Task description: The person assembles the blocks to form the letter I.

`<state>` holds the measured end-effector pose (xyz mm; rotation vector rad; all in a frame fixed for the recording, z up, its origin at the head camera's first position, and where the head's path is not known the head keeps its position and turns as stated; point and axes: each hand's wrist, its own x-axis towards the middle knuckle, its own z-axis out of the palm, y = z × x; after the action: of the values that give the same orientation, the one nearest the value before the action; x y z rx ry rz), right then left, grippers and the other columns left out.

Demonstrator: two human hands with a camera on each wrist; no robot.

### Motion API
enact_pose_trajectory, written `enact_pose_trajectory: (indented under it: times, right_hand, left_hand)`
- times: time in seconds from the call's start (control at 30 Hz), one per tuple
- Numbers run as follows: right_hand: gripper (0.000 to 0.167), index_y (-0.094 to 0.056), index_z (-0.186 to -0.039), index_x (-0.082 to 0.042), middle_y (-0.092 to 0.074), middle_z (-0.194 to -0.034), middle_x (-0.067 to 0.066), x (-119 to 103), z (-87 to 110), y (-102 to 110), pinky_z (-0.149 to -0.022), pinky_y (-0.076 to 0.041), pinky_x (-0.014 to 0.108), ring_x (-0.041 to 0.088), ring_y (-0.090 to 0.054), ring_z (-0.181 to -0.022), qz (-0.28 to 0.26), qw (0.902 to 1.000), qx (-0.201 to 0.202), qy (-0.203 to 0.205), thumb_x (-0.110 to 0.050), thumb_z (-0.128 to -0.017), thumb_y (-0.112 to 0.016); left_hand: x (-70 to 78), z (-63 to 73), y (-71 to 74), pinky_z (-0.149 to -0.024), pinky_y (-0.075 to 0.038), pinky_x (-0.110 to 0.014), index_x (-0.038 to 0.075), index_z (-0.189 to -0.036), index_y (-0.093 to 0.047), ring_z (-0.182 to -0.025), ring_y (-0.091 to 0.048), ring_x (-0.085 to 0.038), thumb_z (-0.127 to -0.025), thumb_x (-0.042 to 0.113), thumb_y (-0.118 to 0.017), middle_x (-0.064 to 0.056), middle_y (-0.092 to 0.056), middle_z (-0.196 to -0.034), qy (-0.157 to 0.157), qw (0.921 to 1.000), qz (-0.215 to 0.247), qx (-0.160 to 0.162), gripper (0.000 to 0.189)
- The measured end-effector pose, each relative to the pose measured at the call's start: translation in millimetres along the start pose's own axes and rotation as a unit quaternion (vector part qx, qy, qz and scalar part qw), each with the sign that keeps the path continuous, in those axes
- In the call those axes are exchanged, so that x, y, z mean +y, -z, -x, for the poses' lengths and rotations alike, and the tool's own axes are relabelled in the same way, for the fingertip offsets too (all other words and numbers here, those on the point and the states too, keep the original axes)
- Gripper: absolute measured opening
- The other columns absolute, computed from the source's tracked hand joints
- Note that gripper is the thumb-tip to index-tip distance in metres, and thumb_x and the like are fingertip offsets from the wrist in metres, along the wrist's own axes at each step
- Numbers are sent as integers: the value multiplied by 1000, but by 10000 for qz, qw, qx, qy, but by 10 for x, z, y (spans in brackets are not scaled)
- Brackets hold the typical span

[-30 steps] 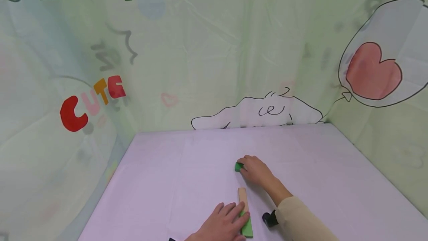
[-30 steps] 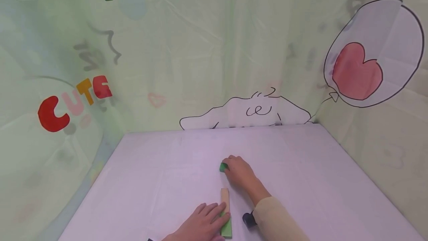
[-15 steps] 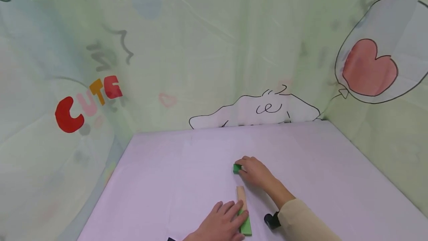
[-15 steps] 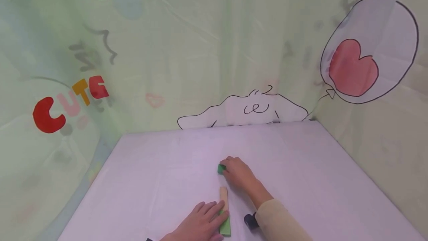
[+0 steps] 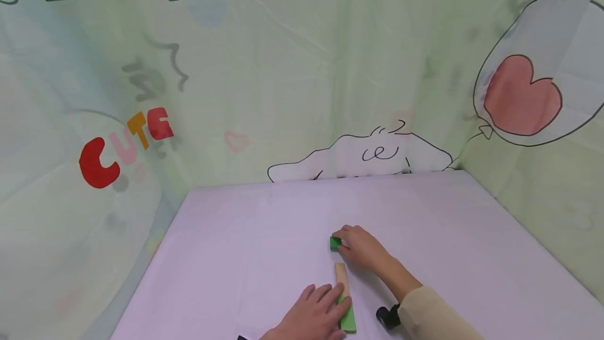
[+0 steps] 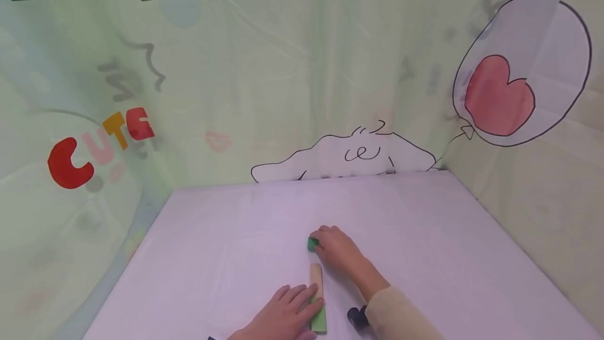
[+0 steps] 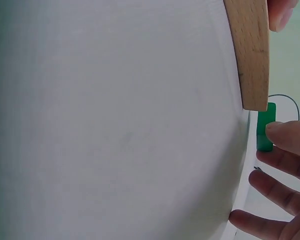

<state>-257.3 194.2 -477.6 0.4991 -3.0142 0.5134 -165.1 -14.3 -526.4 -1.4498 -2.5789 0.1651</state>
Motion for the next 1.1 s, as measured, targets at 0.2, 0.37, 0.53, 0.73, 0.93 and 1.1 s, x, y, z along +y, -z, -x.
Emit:
enact_pose_trajectory:
  times: [0.2,0.37,0.53,0.73,0.93,1.1]
  right_hand:
    - [30,-74,-122,-6,-72,-119,10,-3,70,-18,-99,-55,47,30,-67,-112,73,10000,1,-33,-9,-93,-75]
    - [31,-74,-123,-7,-72,-119,9,-8,94,-41,-99,-55,46,29,-67,-111,77,10000,-15,-54,-10,-93,-75]
    - [30,-74,-122,-7,-72,-119,8,-19,96,-35,-98,-56,45,28,-67,-111,155,9999,14,15,-10,-92,-76]
    - [30,-74,-122,-8,-72,-119,8,-20,99,-14,-99,-55,45,28,-67,-112,173,9998,-18,43,-10,-92,-77]
    - [29,-75,-120,-8,-72,-116,7,-25,106,-12,-96,-56,43,27,-68,-108,183,9997,43,138,-10,-91,-78]
    - [28,-76,-119,-7,-73,-114,7,-31,113,-14,-95,-57,43,26,-68,-107,206,9995,118,214,-9,-91,-78]
  left_hand:
    - [21,5,-33,-95,-51,-35,27,-150,-49,-129,-55,-17,-110,57,-31,-2,-48,-156,-109,9986,-237,453,54]
    - [29,11,-44,-93,-51,-33,27,-149,-50,-126,-56,-16,-110,57,-30,-1,-50,-154,-136,9978,-308,562,53]
    - [22,5,-39,-96,-51,-36,27,-152,-48,-130,-54,-17,-110,57,-28,-1,-47,-157,-69,9994,-84,337,55]
    - [14,3,-6,-96,-51,-36,27,-152,-48,-130,-55,-17,-109,58,-30,-1,-47,-157,-51,9994,-94,324,56]
    - [7,3,11,-98,-51,-37,27,-154,-46,-132,-53,-17,-110,58,-29,-1,-46,-158,-40,9998,22,177,57]
    - [-3,3,31,-98,-52,-36,27,-153,-47,-131,-53,-17,-110,58,-30,-1,-46,-158,-48,9998,-51,202,56]
